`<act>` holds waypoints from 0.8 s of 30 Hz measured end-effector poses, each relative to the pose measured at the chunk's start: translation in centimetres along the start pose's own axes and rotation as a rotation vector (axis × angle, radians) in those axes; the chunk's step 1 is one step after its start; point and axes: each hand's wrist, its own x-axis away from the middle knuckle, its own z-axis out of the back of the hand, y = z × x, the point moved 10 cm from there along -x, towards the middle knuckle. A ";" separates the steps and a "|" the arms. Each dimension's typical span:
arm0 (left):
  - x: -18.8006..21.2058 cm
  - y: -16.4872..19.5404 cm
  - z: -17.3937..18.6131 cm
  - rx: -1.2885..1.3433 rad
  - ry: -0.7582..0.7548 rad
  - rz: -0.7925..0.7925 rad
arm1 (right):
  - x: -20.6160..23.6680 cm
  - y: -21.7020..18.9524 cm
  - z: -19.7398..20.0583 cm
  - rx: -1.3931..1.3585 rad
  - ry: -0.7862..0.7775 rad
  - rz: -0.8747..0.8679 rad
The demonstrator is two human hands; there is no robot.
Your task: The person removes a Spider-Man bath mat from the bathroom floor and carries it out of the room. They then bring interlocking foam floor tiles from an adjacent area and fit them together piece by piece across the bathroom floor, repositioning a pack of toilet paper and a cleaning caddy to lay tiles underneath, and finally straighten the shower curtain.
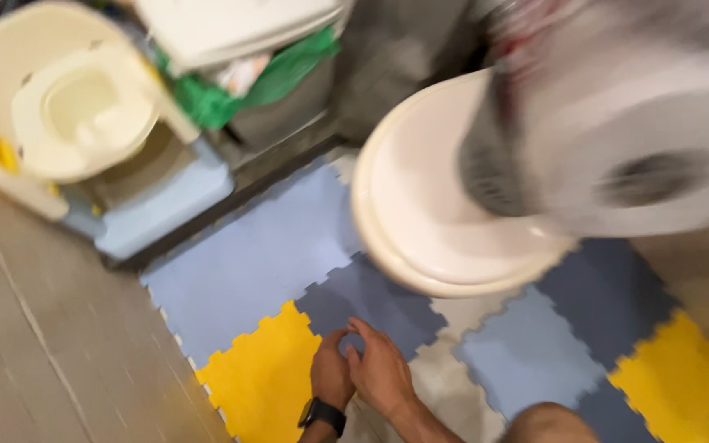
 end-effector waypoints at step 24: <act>3.9 64.4 19.6 0.358 0.096 -0.509 | 25.8 -13.7 48.4 -0.678 0.260 0.004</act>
